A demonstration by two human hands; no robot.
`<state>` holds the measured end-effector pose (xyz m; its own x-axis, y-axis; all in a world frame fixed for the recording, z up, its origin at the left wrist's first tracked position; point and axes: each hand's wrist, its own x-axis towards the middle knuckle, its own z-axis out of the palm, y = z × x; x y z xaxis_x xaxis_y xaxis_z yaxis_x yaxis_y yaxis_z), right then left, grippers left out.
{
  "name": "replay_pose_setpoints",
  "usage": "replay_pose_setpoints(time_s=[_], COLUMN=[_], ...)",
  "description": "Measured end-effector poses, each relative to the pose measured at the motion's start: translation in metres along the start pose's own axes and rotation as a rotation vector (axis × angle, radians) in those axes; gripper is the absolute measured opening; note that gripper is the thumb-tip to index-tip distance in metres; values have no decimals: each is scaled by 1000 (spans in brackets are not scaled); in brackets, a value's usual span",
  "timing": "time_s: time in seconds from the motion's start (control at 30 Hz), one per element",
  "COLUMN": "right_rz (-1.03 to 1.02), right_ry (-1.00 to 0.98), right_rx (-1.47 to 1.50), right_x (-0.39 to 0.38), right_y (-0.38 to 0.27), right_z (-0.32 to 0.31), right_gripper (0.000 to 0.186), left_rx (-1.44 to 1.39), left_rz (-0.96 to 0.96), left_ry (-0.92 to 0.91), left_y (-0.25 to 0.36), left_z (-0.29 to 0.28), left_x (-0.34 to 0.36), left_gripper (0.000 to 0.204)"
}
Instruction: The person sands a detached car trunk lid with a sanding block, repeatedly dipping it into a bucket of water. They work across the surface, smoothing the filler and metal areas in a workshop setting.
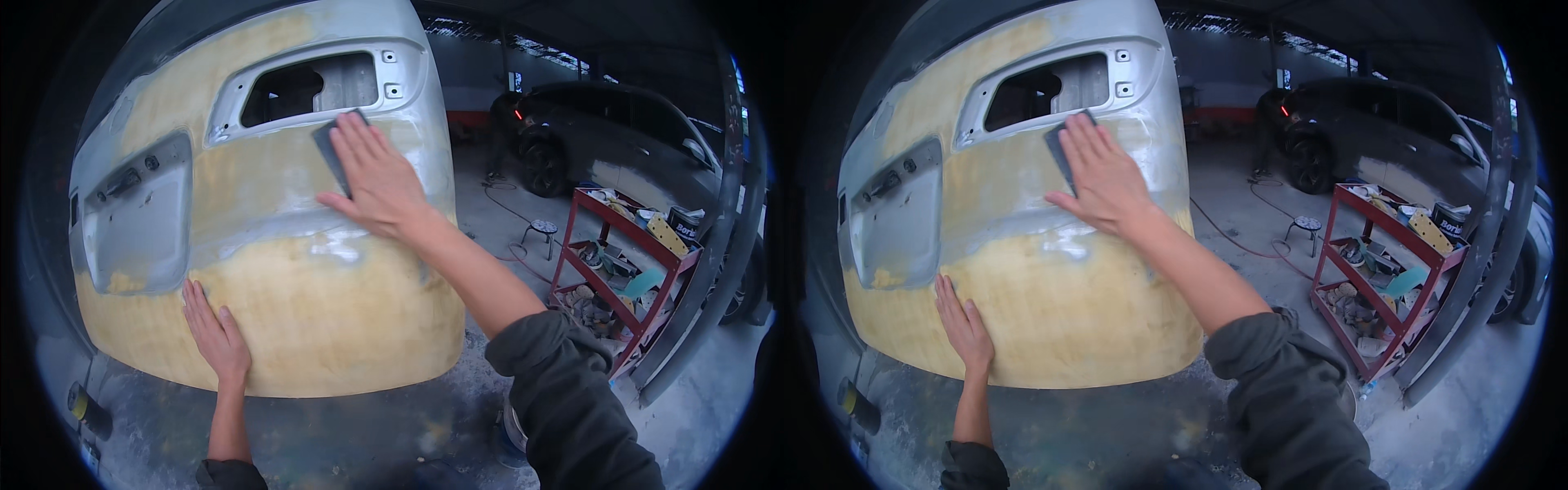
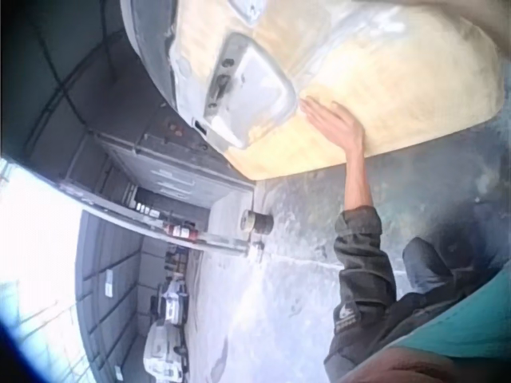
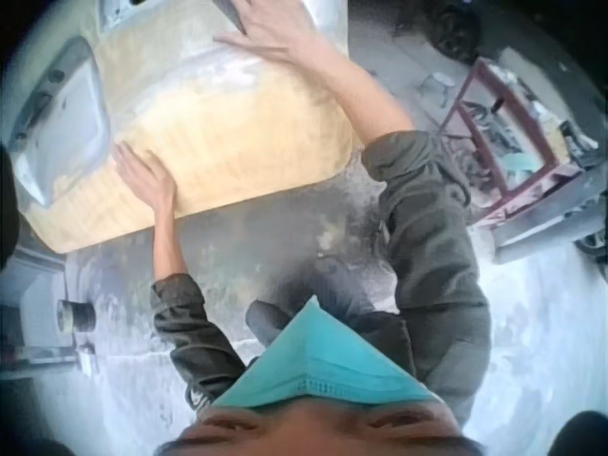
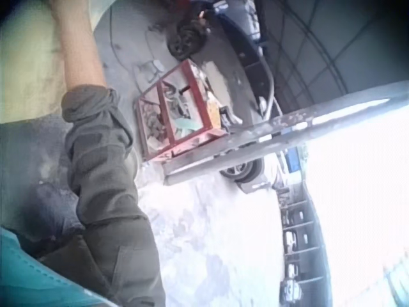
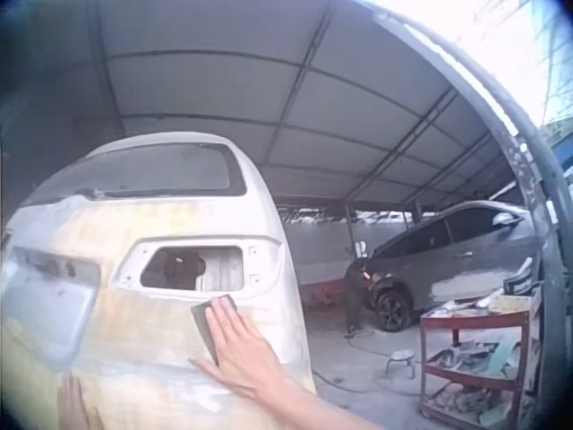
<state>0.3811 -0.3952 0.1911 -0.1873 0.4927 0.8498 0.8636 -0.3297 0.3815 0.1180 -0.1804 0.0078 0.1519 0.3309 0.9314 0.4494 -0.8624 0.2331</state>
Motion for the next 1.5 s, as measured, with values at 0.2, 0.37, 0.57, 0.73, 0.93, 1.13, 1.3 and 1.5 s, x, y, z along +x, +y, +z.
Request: replay_pose_setpoints(time_s=[0.2,0.37,0.57,0.73,0.93,1.13,1.3,1.5], right_rz=[56,117,2,131,24,189,-13,-108], right_ry=[-23,-2,-122,20,-102,75,85,-53], right_rx=[-92,-109,-81,-159,-107,-83,-71,-66], right_x=[-57,-13,-69,-8,-68,12,40,-36], right_y=[18,33,26,41,33,11,-9,21], right_z=[-25,-21,-39,-20,-31,12,26,-16], right_gripper=[99,98,99,99,104,124,115,106], left_rx=[-4,-22,-1,-26,12,-31,-41,-24], left_rz=[25,58,29,59,55,45,52,39], left_ry=[11,23,22,29,34,43,37,48], left_y=[1,1,-1,5,-11,-2,0,-8], left_z=[6,8,5,14,8,16,17,9], left_x=[-2,0,-4,1,-3,-2,-1,-2], left_gripper=[60,59,58,58,58,57,56,55])
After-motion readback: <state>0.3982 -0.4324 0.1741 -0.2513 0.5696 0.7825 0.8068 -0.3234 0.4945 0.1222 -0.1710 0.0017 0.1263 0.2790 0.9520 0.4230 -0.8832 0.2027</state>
